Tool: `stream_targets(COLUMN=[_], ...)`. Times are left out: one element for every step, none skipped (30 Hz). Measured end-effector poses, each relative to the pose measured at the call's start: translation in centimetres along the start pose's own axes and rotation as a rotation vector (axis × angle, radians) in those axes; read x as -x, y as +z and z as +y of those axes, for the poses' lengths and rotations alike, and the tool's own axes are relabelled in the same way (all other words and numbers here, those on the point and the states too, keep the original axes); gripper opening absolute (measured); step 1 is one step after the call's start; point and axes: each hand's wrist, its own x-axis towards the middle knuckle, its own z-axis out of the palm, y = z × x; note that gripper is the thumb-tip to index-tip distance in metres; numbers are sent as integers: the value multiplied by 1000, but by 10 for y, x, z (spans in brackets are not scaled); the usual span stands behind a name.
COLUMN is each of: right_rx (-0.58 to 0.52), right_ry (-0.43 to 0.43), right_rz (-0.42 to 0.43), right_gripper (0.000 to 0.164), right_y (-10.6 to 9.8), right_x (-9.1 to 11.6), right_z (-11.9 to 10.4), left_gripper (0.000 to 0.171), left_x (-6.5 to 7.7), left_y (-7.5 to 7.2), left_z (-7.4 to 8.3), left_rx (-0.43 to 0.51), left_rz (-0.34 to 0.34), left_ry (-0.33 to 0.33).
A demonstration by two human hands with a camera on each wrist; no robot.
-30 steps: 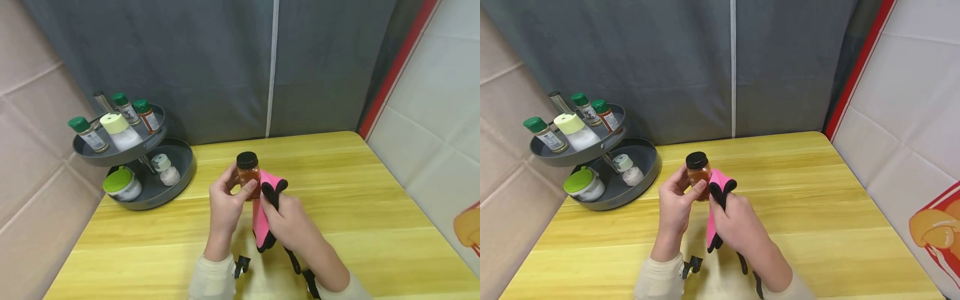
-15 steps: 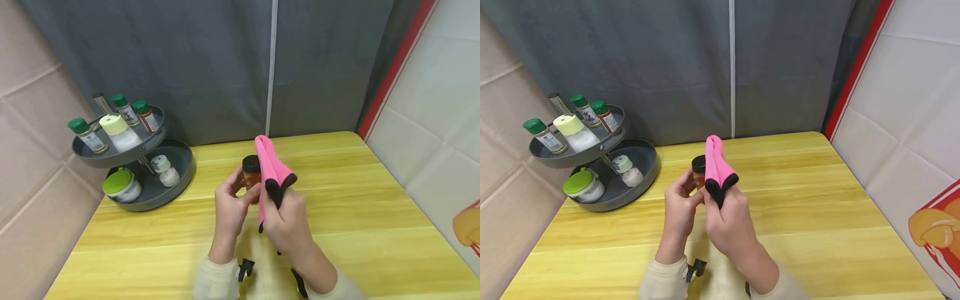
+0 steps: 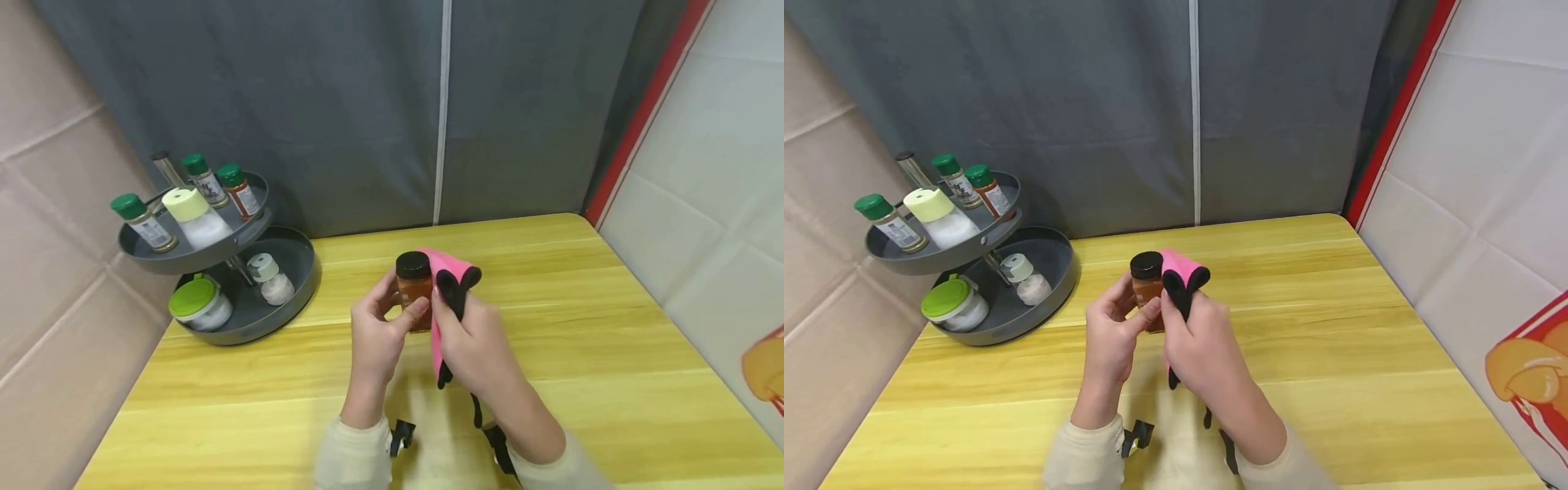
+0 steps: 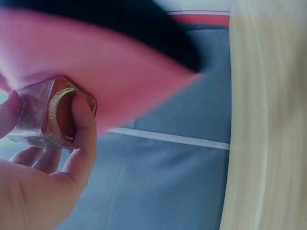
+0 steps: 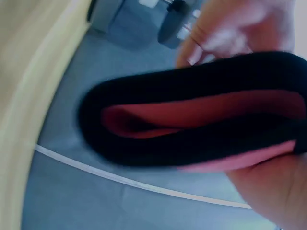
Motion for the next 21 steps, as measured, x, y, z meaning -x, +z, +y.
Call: stream_targets(right_rx=[-11,-25,-39,-42,-31,-17,14,40,67,101,125,142,152,154,156,157,153,153,155,163,168], right_ry=[-83,-169,-253,-339,-414,-472,-522,-547,-559,-559,-539,-508,-469,-411,-347,-281,-210,-136,-64,2,53], right_rz=[42,83,123,160,189,216,233,237,238,237,223,205,179,147,111,71,26,-16,-52,-88,-119], right_gripper=[27,22,19,19,19,15,14,10,7,5,7,11,17,22,26,30,33,37,40,42,43], right_y=[-1,-2,-2,-1,0,2,4,6,8,10,12,13,13,13,13,12,11,10,8,5,2], right_x=[-1,-1,-1,0,1,2,4,6,8,10,12,14,15,16,17,17,17,16,14,12,9], right_z=[-1,-2,-3,-3,-2,-1,1,2,4,6,8,9,11,13,15,16,17,18,18,16,14], left_gripper=[50,51,50,50,50,49,50,50,50,51,51,51,52,52,52,52,52,52,52,52,51], left_x=[1,3,4,4,5,6,6,6,5,4,4,3,1,0,-1,-1,-2,-3,-4,-4,-5], left_y=[1,2,3,4,4,5,5,5,5,5,4,3,2,1,0,-1,-2,-3,-3,-3,-2], left_z=[-1,-1,-1,-1,-1,1,2,4,5,6,8,9,10,11,11,12,11,11,10,9,7], left_rx=[-8,-9,-7,-3,2,10,25,48,67,79,87,97,101,99,95,88,83,81,76,74,78], left_rz=[-4,-8,-12,-16,-20,-23,-26,-26,-23,-16,-4,9,23,37,47,54,55,51,47,41,32], left_ry=[-9,-16,-22,-24,-23,-20,-17,-12,-6,4,14,24,33,42,46,50,50,52,53,51,49])
